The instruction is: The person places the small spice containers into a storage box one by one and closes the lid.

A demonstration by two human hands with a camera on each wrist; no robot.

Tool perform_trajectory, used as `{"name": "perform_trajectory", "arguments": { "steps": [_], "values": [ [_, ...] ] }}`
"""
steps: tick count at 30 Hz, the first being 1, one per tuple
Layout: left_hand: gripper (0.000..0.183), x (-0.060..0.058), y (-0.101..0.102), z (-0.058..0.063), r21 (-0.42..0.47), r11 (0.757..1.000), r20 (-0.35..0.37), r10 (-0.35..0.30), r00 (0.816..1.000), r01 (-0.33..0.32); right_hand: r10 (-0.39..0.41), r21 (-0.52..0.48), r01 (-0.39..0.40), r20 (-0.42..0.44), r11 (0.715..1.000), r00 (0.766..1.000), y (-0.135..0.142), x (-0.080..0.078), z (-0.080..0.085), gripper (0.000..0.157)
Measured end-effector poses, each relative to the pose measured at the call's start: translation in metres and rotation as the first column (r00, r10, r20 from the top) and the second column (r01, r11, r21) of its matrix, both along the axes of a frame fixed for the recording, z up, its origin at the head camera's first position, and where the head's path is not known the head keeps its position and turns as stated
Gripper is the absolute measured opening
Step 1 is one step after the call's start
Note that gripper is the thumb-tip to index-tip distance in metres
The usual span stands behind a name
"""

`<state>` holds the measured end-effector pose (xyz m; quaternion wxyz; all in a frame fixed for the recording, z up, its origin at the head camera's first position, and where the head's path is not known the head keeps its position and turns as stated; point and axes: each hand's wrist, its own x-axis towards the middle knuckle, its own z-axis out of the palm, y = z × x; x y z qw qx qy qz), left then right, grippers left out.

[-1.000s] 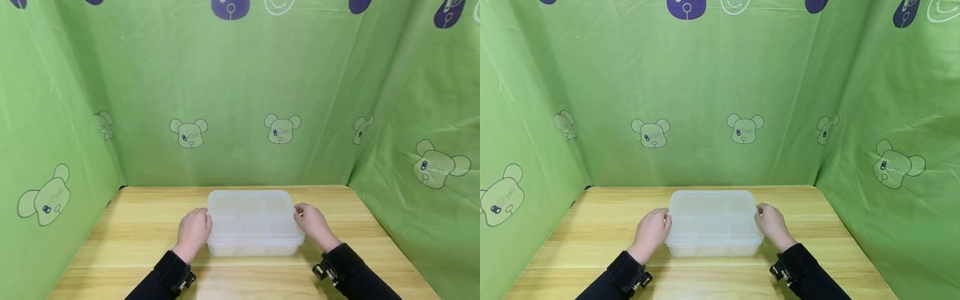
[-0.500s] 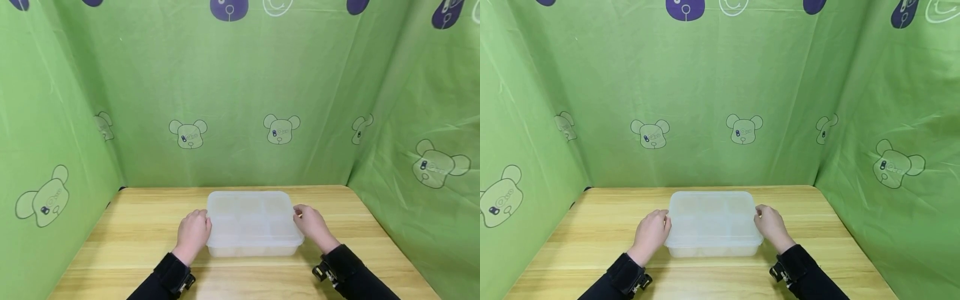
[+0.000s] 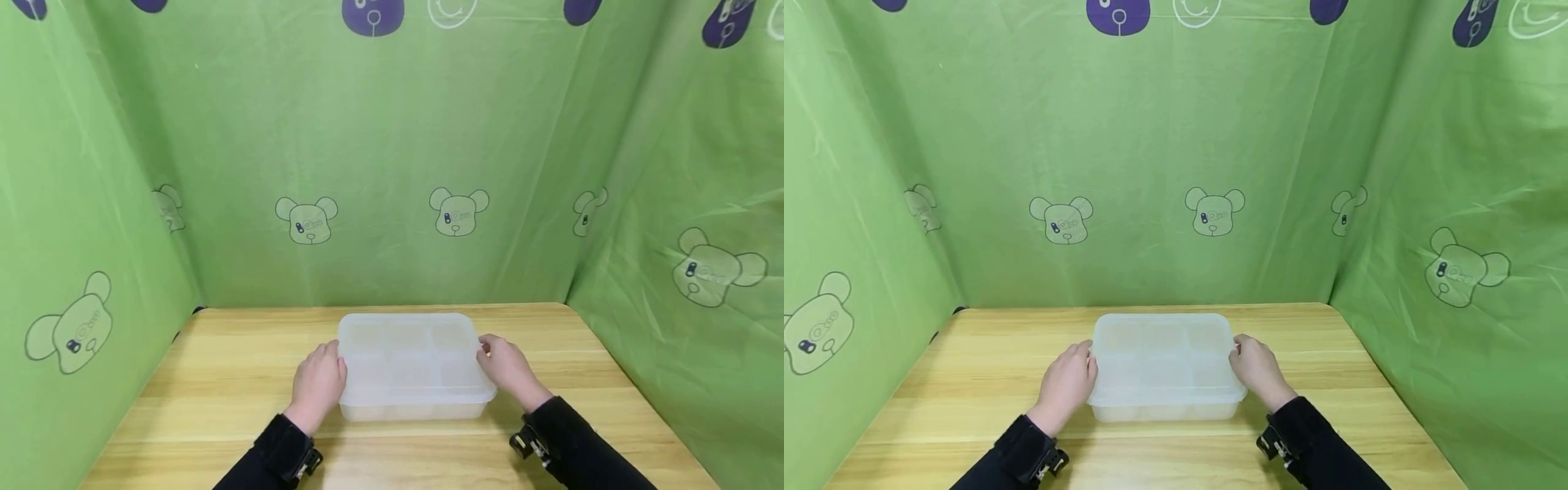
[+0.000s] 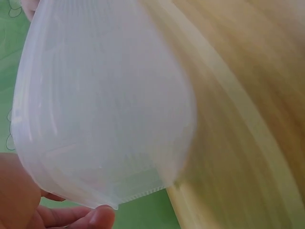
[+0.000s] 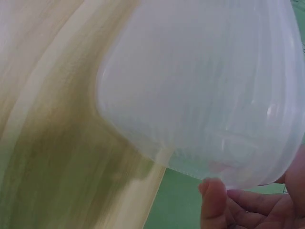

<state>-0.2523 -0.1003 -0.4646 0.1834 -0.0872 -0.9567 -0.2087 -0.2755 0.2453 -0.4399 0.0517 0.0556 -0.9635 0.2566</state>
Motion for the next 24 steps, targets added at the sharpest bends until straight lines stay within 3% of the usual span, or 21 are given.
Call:
{"name": "perform_trajectory", "arguments": {
  "steps": [5,12,19,24],
  "values": [
    [0.039,-0.008,0.001,0.003,0.041,0.999,0.038,0.004,0.999,-0.006,-0.004,0.022,0.003,0.018,1.0,1.0,0.0,-0.013,-0.002,0.043],
    [0.042,-0.024,0.002,0.003,0.056,0.997,0.17,0.035,0.985,-0.045,-0.033,0.046,0.029,0.103,0.999,0.994,-0.005,-0.026,-0.005,0.05],
    [0.045,-0.042,0.001,0.0,0.085,0.993,0.284,0.054,0.957,-0.081,-0.048,0.036,0.044,0.113,0.998,0.992,-0.003,-0.038,-0.012,0.043],
    [0.052,-0.051,0.003,-0.002,0.15,0.98,0.374,0.064,0.925,-0.128,-0.071,0.031,0.066,0.195,0.997,0.978,-0.005,-0.046,-0.017,0.063]
  ]
}}
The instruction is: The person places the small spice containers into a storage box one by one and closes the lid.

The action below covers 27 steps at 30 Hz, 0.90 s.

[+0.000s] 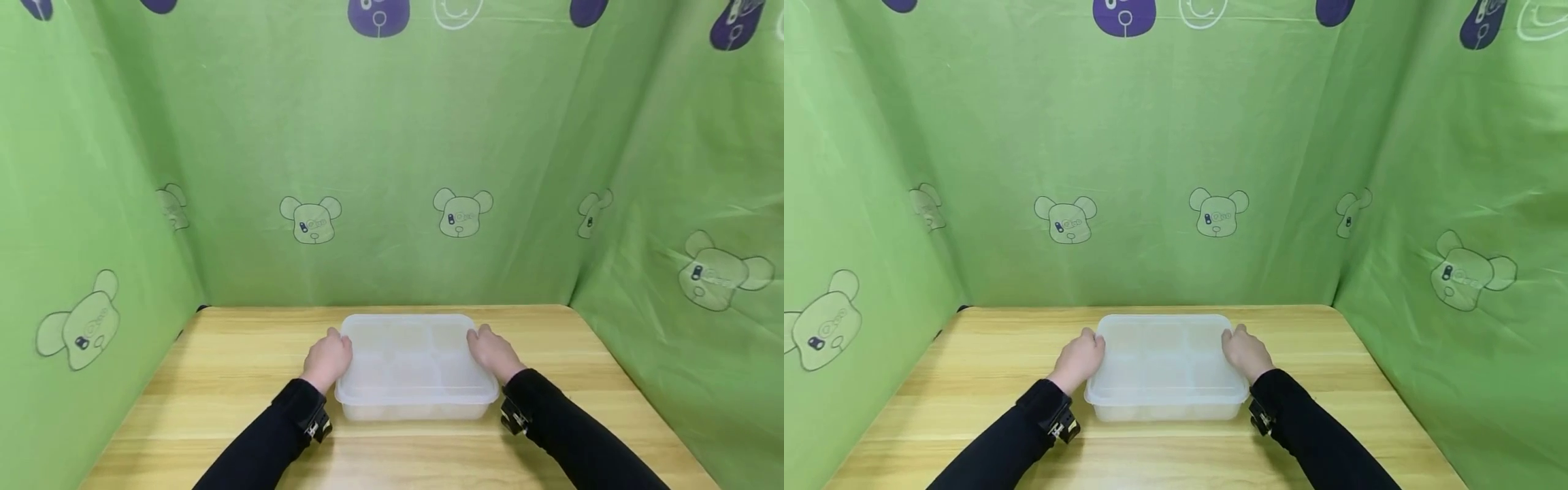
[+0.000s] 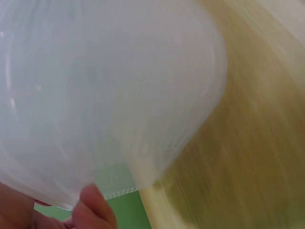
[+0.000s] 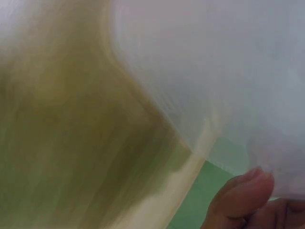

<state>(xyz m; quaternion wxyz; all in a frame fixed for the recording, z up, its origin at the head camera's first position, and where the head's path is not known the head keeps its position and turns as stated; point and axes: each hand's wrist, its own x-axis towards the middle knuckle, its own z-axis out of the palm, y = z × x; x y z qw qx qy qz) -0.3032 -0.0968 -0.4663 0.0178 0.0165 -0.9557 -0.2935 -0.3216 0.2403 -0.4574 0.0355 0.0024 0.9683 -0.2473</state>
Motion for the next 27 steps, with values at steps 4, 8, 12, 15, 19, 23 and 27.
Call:
{"name": "perform_trajectory", "arguments": {
  "steps": [4,8,12,15,19,23,27],
  "values": [
    [0.057,-0.0026,0.0057,0.0023,-0.006,0.999,0.05,0.038,0.998,-0.038,-0.022,-0.009,0.023,0.083,1.0,0.996,0.0003,0.0011,-0.0001,0.072],
    [0.059,-0.0047,0.0077,0.0037,-0.026,0.997,0.082,0.078,0.994,-0.076,-0.014,-0.015,0.016,0.099,1.0,0.995,-0.0005,0.0003,0.001,0.073],
    [0.061,-0.0051,0.0085,0.0029,-0.025,0.996,0.111,0.087,0.99,-0.085,-0.02,0.009,0.019,0.099,1.0,0.995,-0.0017,0.0006,0.0004,0.072],
    [0.062,-0.0052,0.0077,0.0019,-0.009,0.997,0.119,0.072,0.99,-0.072,-0.025,0.02,0.023,0.094,1.0,0.995,-0.002,-0.0002,-0.0017,0.071],
    [0.06,-0.0045,0.0064,0.002,0.017,0.999,0.102,0.033,0.994,-0.035,-0.019,0.017,0.018,0.076,1.0,0.997,-0.0017,-0.0013,-0.0053,0.071],
    [0.058,-0.005,0.005,0.0,0.048,0.999,0.079,-0.016,0.997,0.012,-0.015,0.009,0.015,0.067,1.0,0.998,-0.0007,-0.0019,-0.0077,0.07],
    [0.059,-0.0064,0.0032,-0.0035,0.083,0.995,0.066,-0.052,0.996,0.047,-0.023,-0.011,0.024,0.084,1.0,0.996,-0.001,-0.0005,-0.0071,0.071]
  ]
}}
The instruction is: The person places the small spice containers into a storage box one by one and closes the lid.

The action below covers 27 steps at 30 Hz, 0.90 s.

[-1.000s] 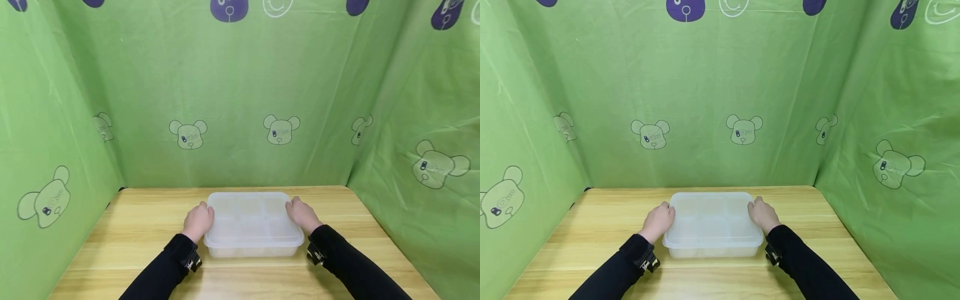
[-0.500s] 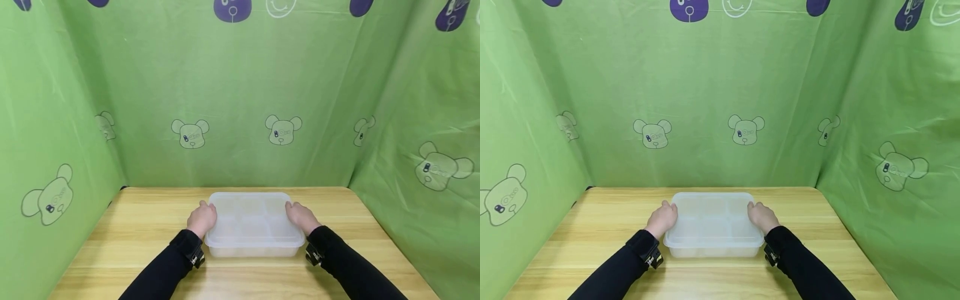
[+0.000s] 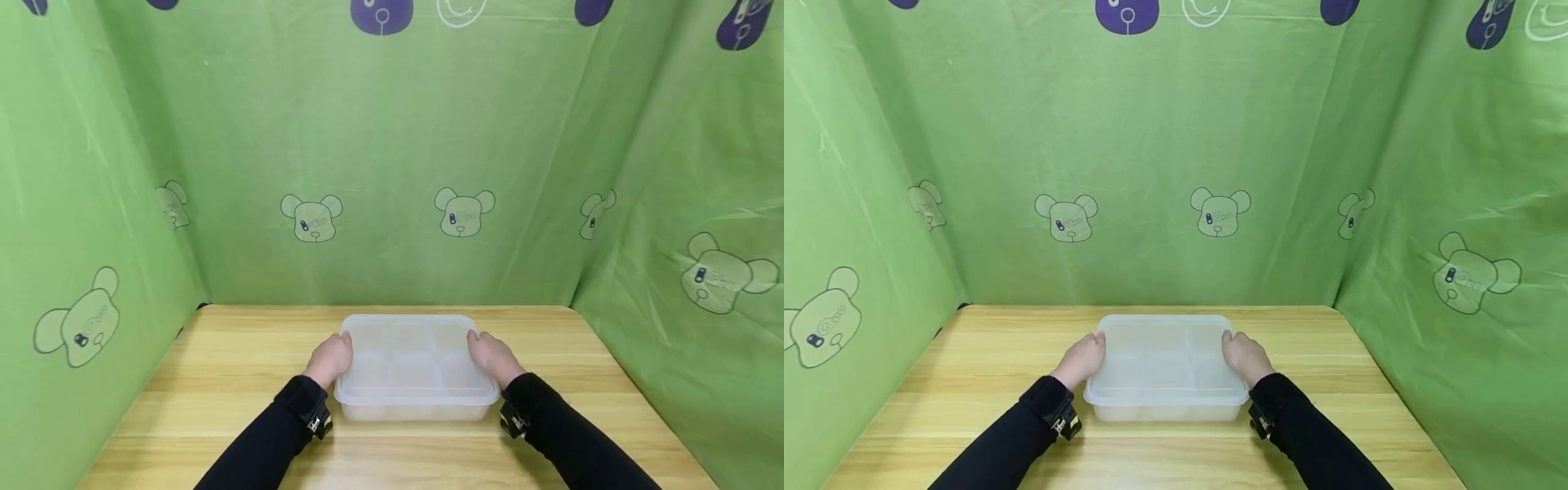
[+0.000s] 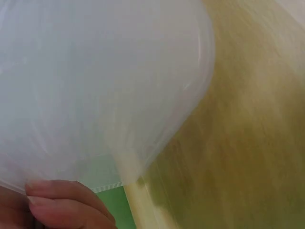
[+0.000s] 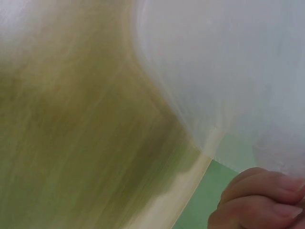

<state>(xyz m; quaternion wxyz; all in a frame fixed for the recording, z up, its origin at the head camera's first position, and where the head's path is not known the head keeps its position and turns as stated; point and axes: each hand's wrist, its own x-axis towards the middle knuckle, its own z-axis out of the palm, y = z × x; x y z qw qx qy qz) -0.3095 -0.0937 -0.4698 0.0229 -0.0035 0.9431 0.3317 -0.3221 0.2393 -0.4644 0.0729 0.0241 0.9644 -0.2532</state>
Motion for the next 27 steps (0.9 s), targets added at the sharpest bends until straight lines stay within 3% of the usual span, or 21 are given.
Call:
{"name": "perform_trajectory", "arguments": {
  "steps": [10,17,27],
  "values": [
    [0.06,0.0,-0.004,-0.008,0.142,0.99,0.005,0.008,1.0,-0.009,-0.011,-0.044,0.011,-0.008,0.999,1.0,0.001,0.002,-0.002,0.073],
    [0.062,-0.002,-0.008,-0.016,0.184,0.983,-0.033,-0.01,0.999,0.016,0.002,-0.073,-0.004,-0.03,0.997,1.0,0.003,0.001,-0.006,0.074],
    [0.059,-0.003,-0.011,-0.016,0.219,0.974,-0.049,-0.038,0.998,0.048,0.045,-0.153,-0.049,-0.031,0.987,0.999,0.006,0.002,-0.002,0.071]
  ]
}}
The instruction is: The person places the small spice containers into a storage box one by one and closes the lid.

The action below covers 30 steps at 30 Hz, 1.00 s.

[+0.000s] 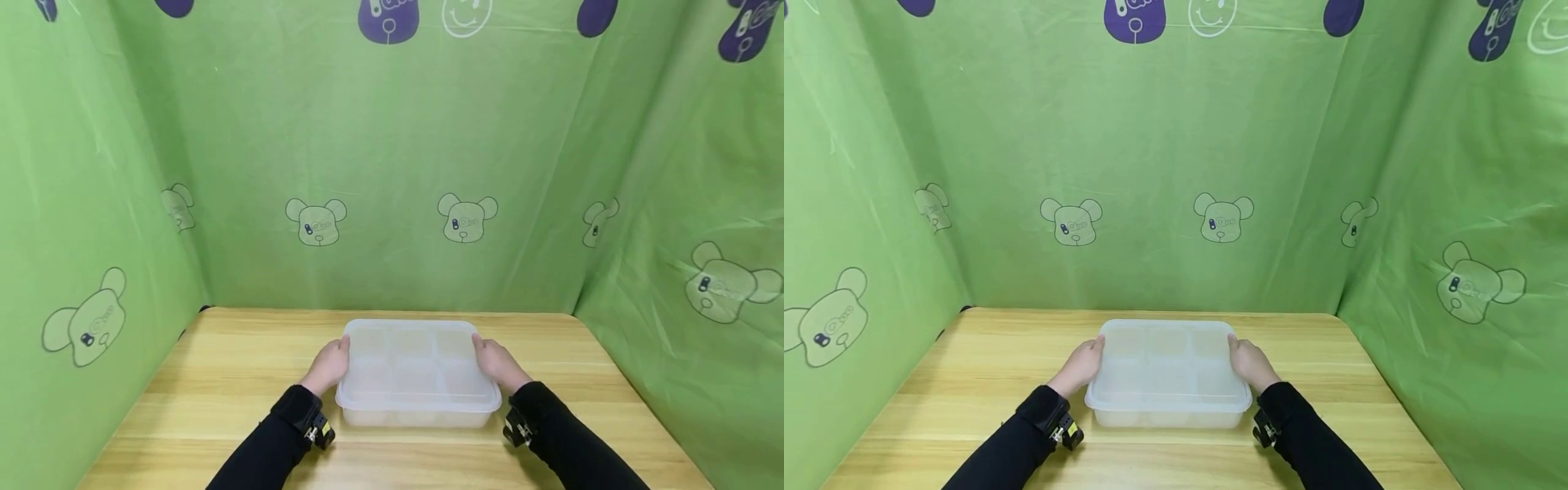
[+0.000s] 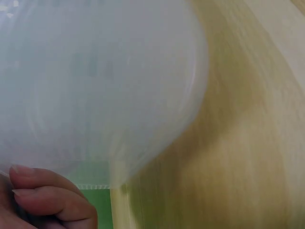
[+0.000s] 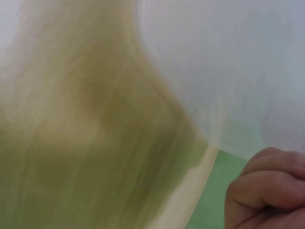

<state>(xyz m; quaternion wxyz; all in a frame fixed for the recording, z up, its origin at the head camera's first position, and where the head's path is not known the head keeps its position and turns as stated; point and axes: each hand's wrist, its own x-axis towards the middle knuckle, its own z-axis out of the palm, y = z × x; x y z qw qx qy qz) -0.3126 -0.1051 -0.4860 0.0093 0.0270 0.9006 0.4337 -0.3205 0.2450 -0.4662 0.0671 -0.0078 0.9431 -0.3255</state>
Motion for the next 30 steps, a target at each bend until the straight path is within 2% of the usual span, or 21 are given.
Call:
{"name": "perform_trajectory", "arguments": {
  "steps": [9,20,30],
  "values": [
    [0.058,-0.0005,-0.0007,-0.0023,0.02,1.0,0.014,-0.013,1.0,0.013,0.013,-0.039,-0.013,-0.002,0.999,1.0,0.0043,-0.0011,-0.0027,0.065],
    [0.057,0.0021,-0.0016,0.0017,0.071,0.997,0.023,-0.029,0.999,0.027,0.01,-0.089,-0.008,0.029,0.996,1.0,0.0061,-0.0008,-0.0012,0.065],
    [0.059,0.0009,-0.0013,0.0062,-0.025,0.999,0.033,-0.042,0.999,0.043,0.009,-0.061,-0.007,0.02,0.998,1.0,0.0026,0.0001,-0.0003,0.068]
  ]
}}
